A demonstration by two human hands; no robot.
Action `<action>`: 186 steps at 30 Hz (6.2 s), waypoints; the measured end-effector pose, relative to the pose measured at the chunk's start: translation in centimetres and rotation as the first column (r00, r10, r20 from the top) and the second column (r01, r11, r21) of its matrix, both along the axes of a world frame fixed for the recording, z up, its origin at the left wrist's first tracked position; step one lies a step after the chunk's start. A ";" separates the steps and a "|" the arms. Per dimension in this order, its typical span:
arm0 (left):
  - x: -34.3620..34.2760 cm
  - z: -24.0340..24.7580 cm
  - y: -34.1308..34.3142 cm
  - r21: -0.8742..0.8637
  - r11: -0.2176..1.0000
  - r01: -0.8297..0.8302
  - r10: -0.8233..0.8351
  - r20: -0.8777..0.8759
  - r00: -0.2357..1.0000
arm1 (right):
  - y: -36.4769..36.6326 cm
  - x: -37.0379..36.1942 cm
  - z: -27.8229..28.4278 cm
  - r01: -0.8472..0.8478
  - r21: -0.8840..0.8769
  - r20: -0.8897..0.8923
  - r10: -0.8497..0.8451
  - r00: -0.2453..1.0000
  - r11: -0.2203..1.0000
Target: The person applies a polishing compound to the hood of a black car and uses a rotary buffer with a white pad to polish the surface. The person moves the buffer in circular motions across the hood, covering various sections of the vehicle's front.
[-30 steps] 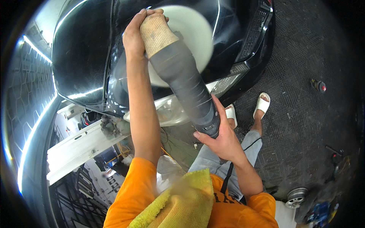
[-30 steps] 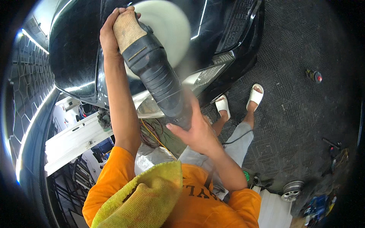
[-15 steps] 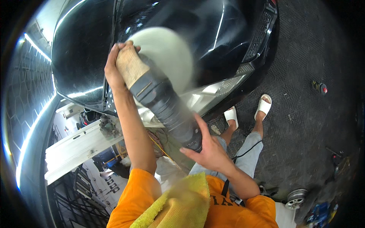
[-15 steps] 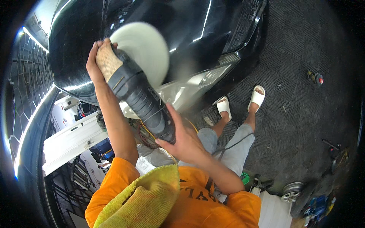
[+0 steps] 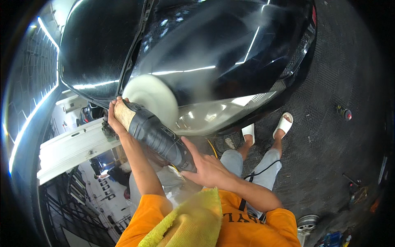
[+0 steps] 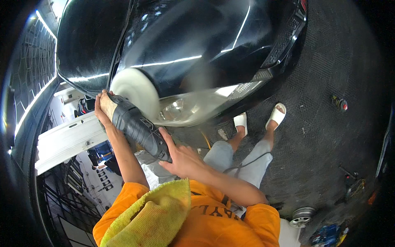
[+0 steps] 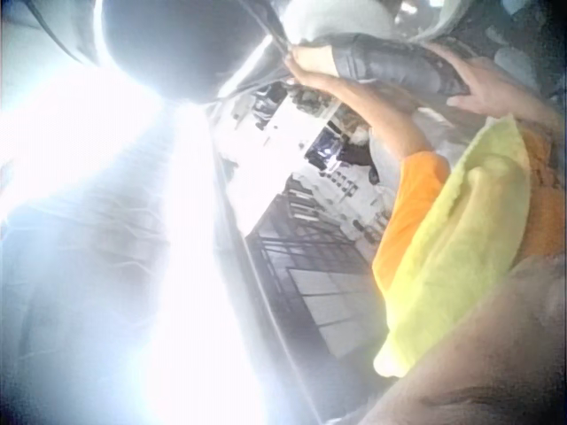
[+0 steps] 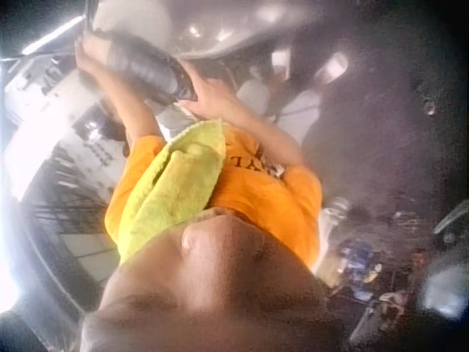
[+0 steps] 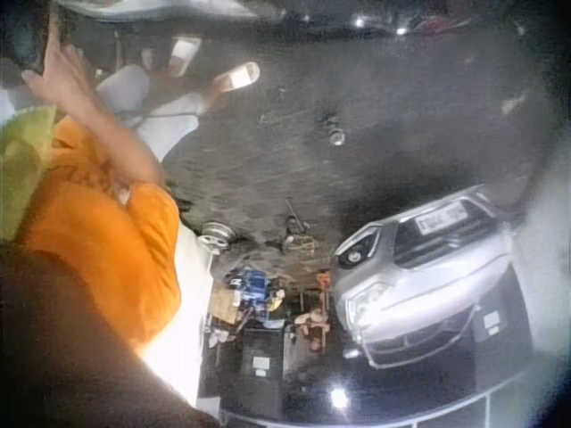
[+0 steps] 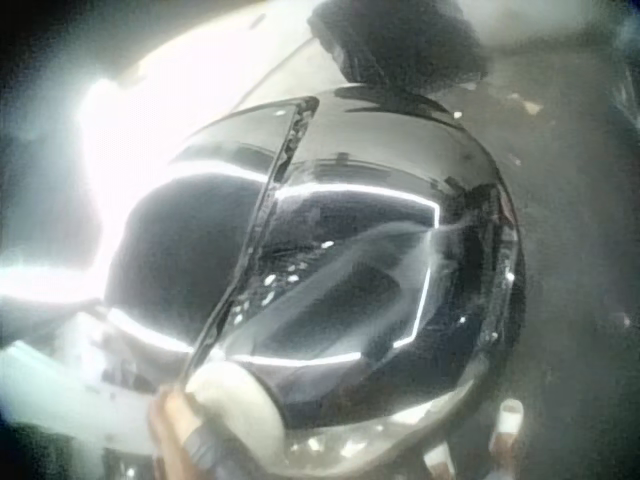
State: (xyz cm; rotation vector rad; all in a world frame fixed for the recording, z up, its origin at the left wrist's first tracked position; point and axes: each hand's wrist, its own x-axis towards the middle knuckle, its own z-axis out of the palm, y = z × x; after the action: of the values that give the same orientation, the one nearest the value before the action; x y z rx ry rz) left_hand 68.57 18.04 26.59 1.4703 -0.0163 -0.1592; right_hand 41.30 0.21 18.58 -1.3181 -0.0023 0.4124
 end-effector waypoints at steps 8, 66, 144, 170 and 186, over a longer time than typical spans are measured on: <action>2.6 -0.7 -10.0 0.115 0.993 -0.039 0.034 0.044 0.998 | -5.6 0.4 0.9 0.178 -0.043 -0.056 -0.180 0.982 0.983; 6.2 -2.3 -16.1 -0.031 0.995 -0.091 0.092 0.045 0.995 | -17.4 6.8 7.7 0.079 -0.291 -0.036 -0.094 0.995 0.953; -0.5 -2.6 -23.3 0.004 0.986 -0.170 0.169 0.028 0.985 | -22.0 1.7 -0.3 0.044 0.000 -0.254 -0.042 0.966 0.999; 3.3 -2.1 -24.7 0.043 0.999 0.032 -0.034 0.051 0.998 | -19.6 3.4 1.1 0.222 -0.083 -0.169 -0.233 0.958 0.972; -1.9 -1.4 3.1 -0.060 0.988 -0.143 0.141 -0.025 0.990 | 0.6 0.0 -0.1 0.081 -0.055 -0.044 -0.084 0.996 0.995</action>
State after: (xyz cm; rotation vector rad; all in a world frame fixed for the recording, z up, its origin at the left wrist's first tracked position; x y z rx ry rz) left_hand 66.65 21.16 25.17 1.4029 0.0995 -0.0573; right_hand 41.30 0.79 18.50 -1.3554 0.1022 0.3748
